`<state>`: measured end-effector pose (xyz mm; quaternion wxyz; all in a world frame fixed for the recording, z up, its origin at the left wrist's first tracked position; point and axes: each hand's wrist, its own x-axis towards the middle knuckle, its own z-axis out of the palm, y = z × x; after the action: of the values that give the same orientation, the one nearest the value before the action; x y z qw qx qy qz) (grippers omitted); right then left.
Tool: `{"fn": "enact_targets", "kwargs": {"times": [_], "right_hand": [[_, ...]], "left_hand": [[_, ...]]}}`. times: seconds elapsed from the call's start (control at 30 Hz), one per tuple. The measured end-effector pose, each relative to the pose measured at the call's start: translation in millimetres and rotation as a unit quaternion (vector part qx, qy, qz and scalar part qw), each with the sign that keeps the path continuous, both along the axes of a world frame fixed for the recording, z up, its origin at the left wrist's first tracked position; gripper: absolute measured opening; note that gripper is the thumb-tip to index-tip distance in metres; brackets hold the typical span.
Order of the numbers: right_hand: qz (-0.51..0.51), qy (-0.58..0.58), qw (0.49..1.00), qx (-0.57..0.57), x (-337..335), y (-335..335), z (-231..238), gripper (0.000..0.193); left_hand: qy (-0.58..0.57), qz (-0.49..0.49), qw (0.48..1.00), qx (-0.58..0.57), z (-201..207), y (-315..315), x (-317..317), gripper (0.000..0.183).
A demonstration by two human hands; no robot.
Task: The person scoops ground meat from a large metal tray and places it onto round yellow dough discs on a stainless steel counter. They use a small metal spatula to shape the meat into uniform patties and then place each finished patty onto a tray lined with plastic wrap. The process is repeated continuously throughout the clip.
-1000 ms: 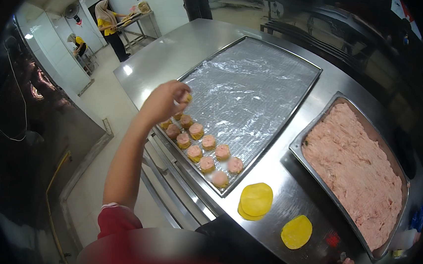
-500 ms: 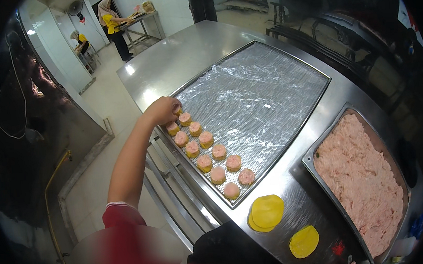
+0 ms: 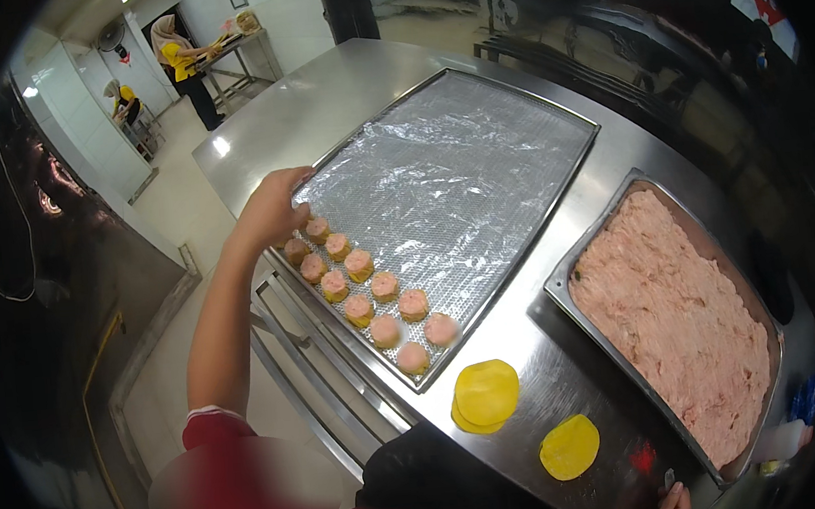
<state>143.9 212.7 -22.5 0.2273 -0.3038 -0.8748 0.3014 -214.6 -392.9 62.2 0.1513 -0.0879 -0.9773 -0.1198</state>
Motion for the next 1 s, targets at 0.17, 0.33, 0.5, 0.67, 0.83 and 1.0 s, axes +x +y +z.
{"fn": "enact_targets", "kwargs": {"times": [0.17, 0.33, 0.5, 0.67, 0.83, 1.0], "right_hand": [[0.027, 0.061, 0.998, 0.006, 3.0, 6.8, -14.8, 0.031], [0.038, 0.159, 0.985, -0.058, 1.0, 9.3, -33.9, 0.012], [0.075, 0.145, 0.987, 0.005, -2.4, 2.1, -25.3, 0.017], [0.048, 0.120, 0.989, -0.077, -9.9, -6.8, -8.8, 0.014], [0.044, 0.121, 0.988, -0.088, -10.6, -9.2, -2.1, 0.015], [0.040, 0.104, 0.990, -0.090, -11.7, -9.8, 0.5, 0.016]], "left_hand": [[0.002, -0.178, 0.979, 0.104, 9.6, 125.1, 92.3, 0.038], [-0.144, -0.489, 0.837, 0.199, -16.4, 248.8, 155.4, 0.024], [-0.199, -0.543, 0.803, 0.146, -47.9, 327.5, 191.3, 0.030], [-0.268, -0.485, 0.826, 0.104, -66.1, 351.4, 189.3, 0.029], [-0.276, -0.451, 0.837, 0.139, -56.6, 353.5, 187.9, 0.023], [-0.264, -0.393, 0.871, 0.132, -47.2, 349.6, 194.1, 0.023]]}}
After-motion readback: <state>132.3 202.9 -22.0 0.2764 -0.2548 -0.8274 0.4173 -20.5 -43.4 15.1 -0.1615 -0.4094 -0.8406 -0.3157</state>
